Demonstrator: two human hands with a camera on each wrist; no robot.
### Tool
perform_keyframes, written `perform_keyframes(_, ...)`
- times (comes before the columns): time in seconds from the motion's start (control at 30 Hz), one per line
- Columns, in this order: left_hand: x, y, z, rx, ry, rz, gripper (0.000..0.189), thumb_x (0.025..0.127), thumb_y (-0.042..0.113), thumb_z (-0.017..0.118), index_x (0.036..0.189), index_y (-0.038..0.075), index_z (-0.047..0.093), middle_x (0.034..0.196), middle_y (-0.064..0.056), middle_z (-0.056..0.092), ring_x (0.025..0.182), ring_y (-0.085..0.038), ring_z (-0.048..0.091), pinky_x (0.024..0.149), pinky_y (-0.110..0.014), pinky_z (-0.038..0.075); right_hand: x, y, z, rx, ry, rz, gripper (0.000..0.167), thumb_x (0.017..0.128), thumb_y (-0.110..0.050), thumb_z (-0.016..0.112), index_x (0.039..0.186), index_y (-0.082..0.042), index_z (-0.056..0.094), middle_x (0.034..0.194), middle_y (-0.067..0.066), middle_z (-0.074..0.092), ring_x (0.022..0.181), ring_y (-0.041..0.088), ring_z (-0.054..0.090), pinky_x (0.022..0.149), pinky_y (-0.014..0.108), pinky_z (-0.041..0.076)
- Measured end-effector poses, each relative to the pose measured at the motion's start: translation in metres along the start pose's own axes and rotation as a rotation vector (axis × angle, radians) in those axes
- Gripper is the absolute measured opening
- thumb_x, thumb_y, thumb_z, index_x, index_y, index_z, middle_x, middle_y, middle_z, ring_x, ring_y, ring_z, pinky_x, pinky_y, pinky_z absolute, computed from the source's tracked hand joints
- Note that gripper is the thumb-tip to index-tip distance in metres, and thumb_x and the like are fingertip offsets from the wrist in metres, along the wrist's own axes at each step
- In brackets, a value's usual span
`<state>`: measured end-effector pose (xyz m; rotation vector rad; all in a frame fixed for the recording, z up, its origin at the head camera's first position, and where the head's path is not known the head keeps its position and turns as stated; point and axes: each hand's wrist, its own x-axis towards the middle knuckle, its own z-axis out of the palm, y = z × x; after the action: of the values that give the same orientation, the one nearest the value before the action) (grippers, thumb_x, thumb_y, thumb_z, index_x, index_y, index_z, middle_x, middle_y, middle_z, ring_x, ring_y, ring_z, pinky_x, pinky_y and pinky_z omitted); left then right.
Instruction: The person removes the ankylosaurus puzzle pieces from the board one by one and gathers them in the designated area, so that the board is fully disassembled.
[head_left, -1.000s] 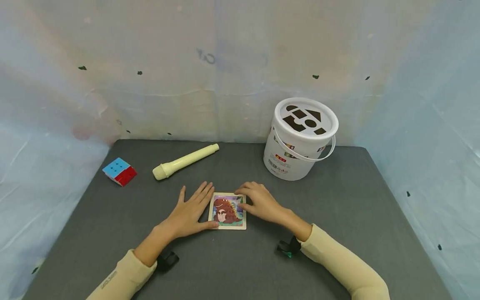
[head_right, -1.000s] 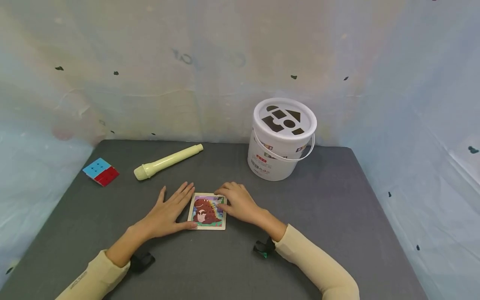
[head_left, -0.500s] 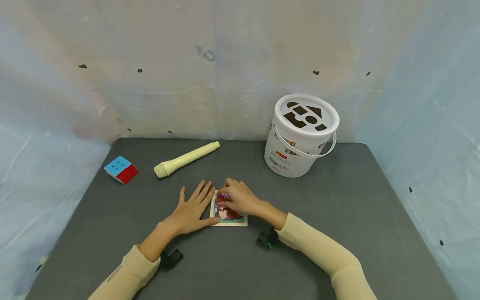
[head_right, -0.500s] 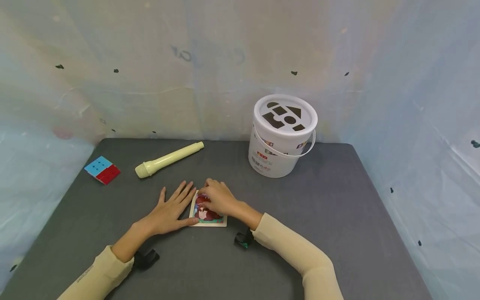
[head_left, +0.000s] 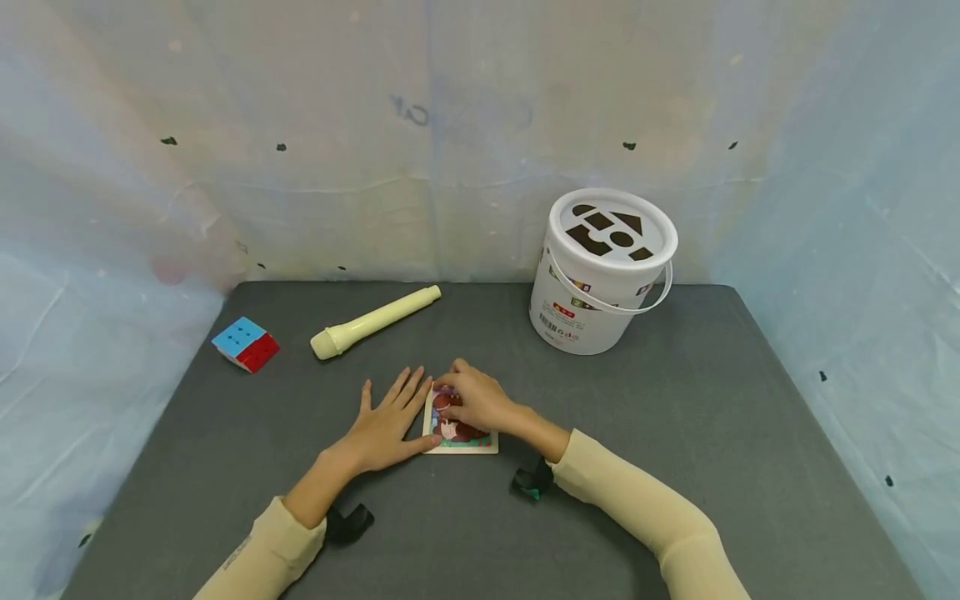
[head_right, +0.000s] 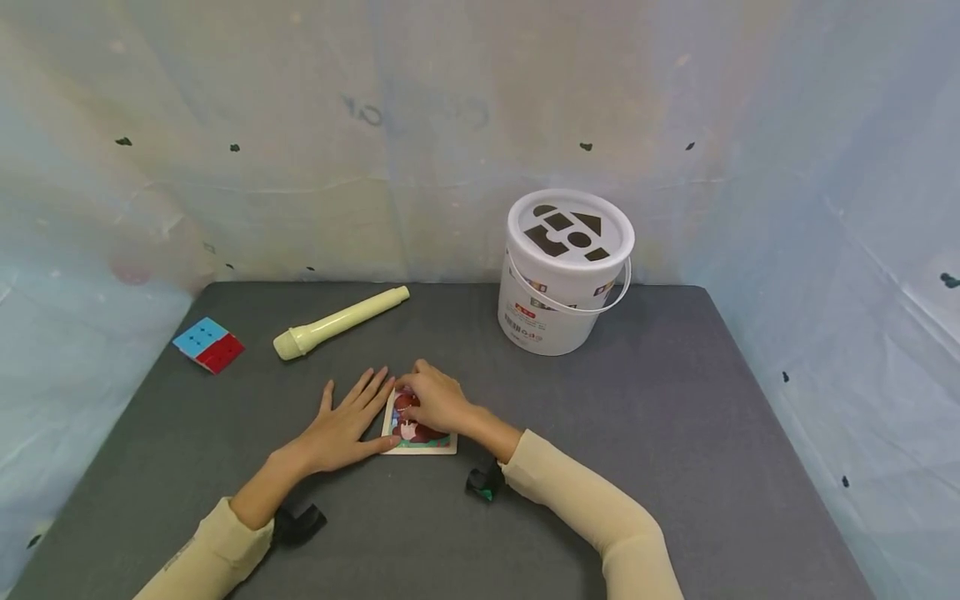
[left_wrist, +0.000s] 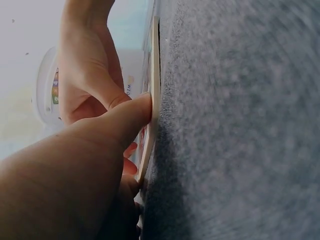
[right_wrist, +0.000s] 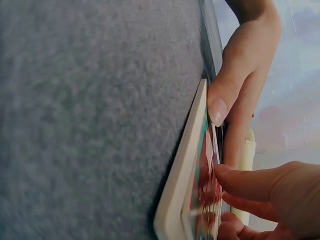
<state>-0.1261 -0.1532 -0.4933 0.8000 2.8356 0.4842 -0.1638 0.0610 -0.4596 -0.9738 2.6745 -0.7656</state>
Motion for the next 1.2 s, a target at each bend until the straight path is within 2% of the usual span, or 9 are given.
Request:
perform_keyframes(0.2,-0.002,0.0006,-0.0011,-0.023,0.026,0.011,0.093,0.094,0.064,0.054,0.161,0.01,0.019,0.166,-0.014,0.01,0.152,-0.036,0.007,0.106,-0.077,-0.004,0.0016,-0.0012,0.0012,0.016,-0.003,0.024,0.039,0.091,-0.016,0.076,0.126,-0.005,0.064,0.112,0.011,0.055,0.091,0.02,0.059,0.076,0.035,0.051)
perform_keyframes(0.47,-0.0022,0.0014,-0.0033,-0.019,0.005,-0.007,0.093,0.094,0.064,0.054,0.161,0.011,0.017,0.167,-0.012,0.009,0.152,-0.035,0.005,0.107,-0.076,-0.005,0.0022,-0.0007,0.001,0.029,-0.003,0.026,0.04,0.09,-0.016,0.076,0.126,-0.005,0.063,0.113,0.01,0.054,0.092,0.02,0.059,0.077,0.034,0.051)
perform_keyframes(0.63,-0.001,0.0006,-0.0041,-0.018,0.011,0.003,0.093,0.094,0.063,0.055,0.161,0.012,0.016,0.167,-0.012,0.008,0.152,-0.034,0.005,0.107,-0.075,-0.005,0.0028,0.0005,0.0008,0.048,0.003,0.03,0.041,0.091,-0.016,0.076,0.128,-0.006,0.062,0.114,0.011,0.053,0.093,0.021,0.059,0.077,0.035,0.051)
perform_keyframes(0.87,0.0,-0.001,-0.0028,-0.025,0.029,0.024,0.093,0.094,0.063,0.055,0.162,0.015,0.012,0.166,-0.013,0.009,0.152,-0.036,0.006,0.106,-0.076,-0.005,0.0019,0.001,-0.0013,0.087,-0.004,0.024,0.043,0.09,-0.013,0.076,0.127,-0.008,0.056,0.12,0.013,0.052,0.102,0.026,0.06,0.081,0.041,0.052)
perform_keyframes(1.03,0.0009,-0.0006,-0.0029,-0.023,0.007,0.011,0.093,0.094,0.065,0.054,0.162,0.019,0.01,0.167,-0.011,0.007,0.153,-0.033,0.003,0.107,-0.075,-0.007,0.0013,0.0026,-0.0003,0.099,0.005,-0.001,0.035,0.094,-0.011,0.071,0.125,-0.009,0.055,0.12,0.013,0.053,0.1,0.026,0.061,0.077,0.039,0.051)
perform_keyframes(1.2,0.0013,-0.001,-0.0013,-0.021,0.0,0.005,0.093,0.094,0.065,0.053,0.162,0.019,0.01,0.167,-0.011,0.007,0.153,-0.033,0.003,0.107,-0.075,-0.007,0.0008,0.0039,0.0031,0.109,0.061,-0.061,0.023,0.099,-0.005,0.062,0.121,-0.006,0.054,0.114,0.013,0.058,0.099,0.024,0.06,0.072,0.035,0.05)
